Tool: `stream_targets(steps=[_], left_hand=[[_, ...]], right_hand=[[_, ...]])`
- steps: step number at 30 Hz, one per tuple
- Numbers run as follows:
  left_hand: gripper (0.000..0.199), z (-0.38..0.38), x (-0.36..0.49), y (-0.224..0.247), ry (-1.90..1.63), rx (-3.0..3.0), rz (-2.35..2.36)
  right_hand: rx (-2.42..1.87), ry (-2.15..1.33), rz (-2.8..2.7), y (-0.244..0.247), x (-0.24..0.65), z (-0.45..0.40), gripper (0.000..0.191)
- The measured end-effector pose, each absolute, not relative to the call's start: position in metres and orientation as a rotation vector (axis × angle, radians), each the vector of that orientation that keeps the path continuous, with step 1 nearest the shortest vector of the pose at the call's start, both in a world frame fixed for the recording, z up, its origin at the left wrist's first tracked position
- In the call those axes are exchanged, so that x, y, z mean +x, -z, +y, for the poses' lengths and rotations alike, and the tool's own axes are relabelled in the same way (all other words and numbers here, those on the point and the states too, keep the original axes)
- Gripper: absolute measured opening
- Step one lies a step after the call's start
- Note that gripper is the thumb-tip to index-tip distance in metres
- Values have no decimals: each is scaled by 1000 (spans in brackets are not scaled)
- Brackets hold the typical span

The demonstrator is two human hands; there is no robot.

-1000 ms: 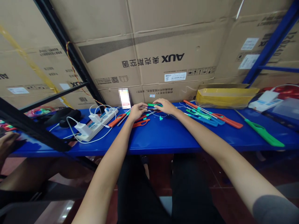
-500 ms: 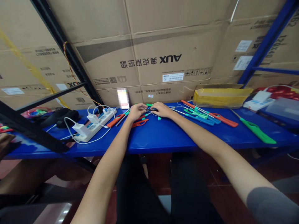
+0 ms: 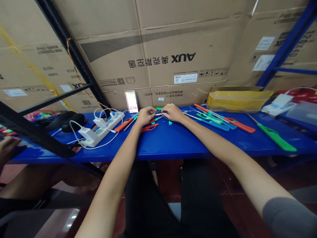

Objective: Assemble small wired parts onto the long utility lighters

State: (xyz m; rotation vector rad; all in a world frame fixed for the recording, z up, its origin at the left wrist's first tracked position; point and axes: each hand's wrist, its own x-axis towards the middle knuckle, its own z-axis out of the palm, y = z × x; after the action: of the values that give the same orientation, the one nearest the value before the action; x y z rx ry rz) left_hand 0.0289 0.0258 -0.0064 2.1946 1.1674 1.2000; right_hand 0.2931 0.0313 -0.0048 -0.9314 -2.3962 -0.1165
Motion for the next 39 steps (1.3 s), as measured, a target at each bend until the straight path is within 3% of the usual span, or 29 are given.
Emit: stream_targets(steps=[12,33,39], left_hand=[[10,23,27,3,-1219,2198,1226],[10,20,29,-1,-1205,2256,1201],[14,17,34,-2,-1217,2339,1209]], right_hand=[[-936,134,-2375,5,297,35,19],[-910,115,-2347,8,292,31,23],[-929,177,-2286,6,277,22,35]])
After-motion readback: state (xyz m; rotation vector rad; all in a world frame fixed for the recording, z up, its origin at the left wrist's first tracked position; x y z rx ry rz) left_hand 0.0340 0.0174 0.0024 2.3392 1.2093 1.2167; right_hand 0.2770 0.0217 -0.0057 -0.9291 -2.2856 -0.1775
